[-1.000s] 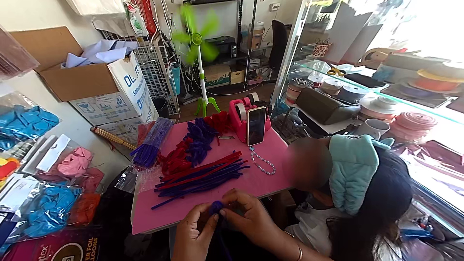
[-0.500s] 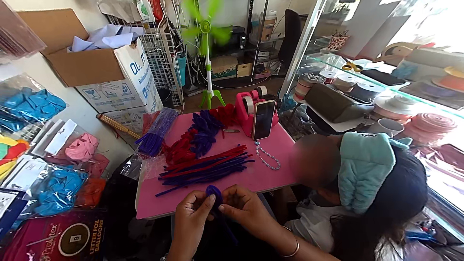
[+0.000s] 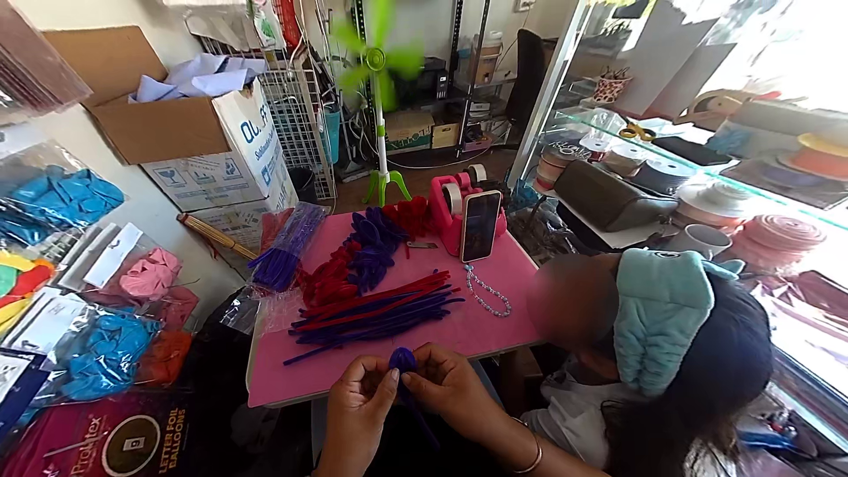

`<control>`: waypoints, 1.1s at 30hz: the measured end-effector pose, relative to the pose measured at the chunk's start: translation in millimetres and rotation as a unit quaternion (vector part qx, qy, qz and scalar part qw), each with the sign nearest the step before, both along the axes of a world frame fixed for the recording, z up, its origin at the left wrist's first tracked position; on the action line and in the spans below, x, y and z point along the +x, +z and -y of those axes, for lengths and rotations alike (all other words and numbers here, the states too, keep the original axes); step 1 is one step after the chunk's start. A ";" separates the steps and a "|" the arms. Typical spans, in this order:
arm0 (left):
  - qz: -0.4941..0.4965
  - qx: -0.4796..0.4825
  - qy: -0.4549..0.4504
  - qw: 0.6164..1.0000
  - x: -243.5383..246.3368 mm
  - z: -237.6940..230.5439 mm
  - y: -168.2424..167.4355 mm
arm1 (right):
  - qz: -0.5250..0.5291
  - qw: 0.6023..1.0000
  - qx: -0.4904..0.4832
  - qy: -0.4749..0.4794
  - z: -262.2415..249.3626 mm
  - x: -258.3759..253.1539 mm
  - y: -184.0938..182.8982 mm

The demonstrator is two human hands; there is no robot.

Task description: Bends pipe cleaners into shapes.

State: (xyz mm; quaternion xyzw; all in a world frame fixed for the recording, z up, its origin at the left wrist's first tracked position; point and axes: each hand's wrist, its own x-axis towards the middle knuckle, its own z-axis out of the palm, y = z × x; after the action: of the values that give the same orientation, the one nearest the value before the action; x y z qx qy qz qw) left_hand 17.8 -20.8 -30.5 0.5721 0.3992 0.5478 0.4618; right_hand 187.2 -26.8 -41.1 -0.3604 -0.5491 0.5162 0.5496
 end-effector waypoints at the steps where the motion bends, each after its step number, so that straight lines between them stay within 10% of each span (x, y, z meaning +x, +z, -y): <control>1: -0.008 0.003 0.006 1.000 0.2 0.2 -0.6 | 0.001 1.000 0.000 0.000 -0.4 -0.1 -0.5; 8: -0.140 0.111 0.078 0.981 -16.3 -21.1 -24.6 | 0.053 0.991 -0.087 0.090 -13.4 2.6 -1.0; 12: -0.425 0.274 0.234 0.830 -44.8 -61.5 -46.5 | 0.170 0.985 -0.029 0.017 -71.8 14.5 35.4; 15: -0.468 0.286 0.277 0.788 -54.2 -85.0 -56.9 | 0.239 0.970 -0.014 -0.048 -136.5 17.2 79.6; 21: -0.473 0.242 0.276 0.801 -56.5 -92.8 -70.8 | 0.294 0.936 0.020 -0.193 -211.3 22.7 80.5; 33: -0.516 0.220 0.238 0.793 -55.0 -91.3 -74.5 | 0.548 0.774 0.256 -0.188 -108.2 35.4 -21.2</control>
State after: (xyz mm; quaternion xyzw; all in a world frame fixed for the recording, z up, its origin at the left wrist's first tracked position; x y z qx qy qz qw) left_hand -37.1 70.5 -105.0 0.7428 0.5706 0.3369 -0.0958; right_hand 222.6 81.4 -62.3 -0.5244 -0.7906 -0.0422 0.3134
